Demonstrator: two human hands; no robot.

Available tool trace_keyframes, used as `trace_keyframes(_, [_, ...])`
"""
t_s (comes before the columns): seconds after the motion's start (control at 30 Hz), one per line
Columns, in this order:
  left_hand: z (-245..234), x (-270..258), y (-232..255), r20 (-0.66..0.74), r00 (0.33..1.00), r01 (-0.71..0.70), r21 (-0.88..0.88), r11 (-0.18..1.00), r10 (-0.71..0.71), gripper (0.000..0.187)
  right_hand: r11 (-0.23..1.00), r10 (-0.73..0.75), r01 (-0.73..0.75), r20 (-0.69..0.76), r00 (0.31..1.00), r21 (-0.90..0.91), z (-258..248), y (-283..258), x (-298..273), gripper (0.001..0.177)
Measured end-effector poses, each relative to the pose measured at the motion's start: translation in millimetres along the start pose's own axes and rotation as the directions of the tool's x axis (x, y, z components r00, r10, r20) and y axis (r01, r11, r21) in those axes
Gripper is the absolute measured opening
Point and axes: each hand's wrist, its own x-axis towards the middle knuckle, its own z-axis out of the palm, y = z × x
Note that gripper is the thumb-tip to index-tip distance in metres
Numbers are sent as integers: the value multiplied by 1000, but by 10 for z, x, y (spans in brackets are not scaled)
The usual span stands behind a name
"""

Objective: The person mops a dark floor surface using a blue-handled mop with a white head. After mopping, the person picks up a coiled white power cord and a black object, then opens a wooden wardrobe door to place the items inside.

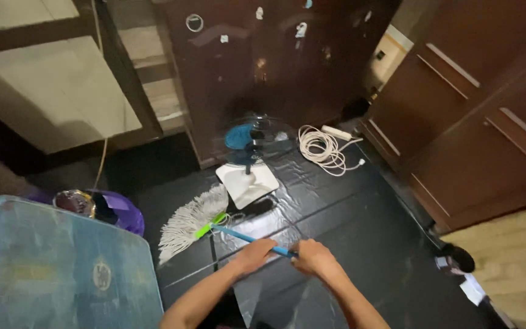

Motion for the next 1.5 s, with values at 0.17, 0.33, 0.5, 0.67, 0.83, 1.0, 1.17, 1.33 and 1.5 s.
trace_keyframes(0.17, [82,-43,-314,21,997,-79,90,993,78,32,998,2,-3,15,1000,59,317,19,264,45])
trace_keyframes(0.33, [52,-256,-777,9,999,41,99,994,-42,27,998,-64,63,-21,998,-27,652,-296,709,38])
trace_keyframes(0.5, [-190,-419,-1361,-174,958,244,70,967,-229,43,989,-143,144,-22,989,45,661,-850,1325,36])
trace_keyframes(0.67, [-782,-1071,-1918,-176,627,504,-651,568,-759,40,984,-173,177,-153,973,17,554,-1418,3054,38])
trace_keyframes(0.83, [-902,-2016,-2738,-295,756,561,-168,811,-584,43,978,-206,202,-104,973,-48,251,-2385,4478,38])
trace_keyframes(1.0, [-1382,-2660,-2482,-91,607,774,-156,614,-789,16,929,-194,253,-227,954,270,1159,-2796,5406,43])
trace_keyframes(1.17, [-1426,-2606,-2625,-45,609,783,-130,609,-792,36,949,-64,87,-87,994,303,1198,-2760,4561,59])
trace_keyframes(1.33, [-1152,-1987,-2499,-78,661,745,-55,665,-746,27,981,-135,146,-94,986,124,830,-2000,3756,51])
trace_keyframes(1.5, [-543,-949,-2172,-195,920,360,66,931,-341,19,980,-37,39,-17,999,195,551,-1058,2720,48])
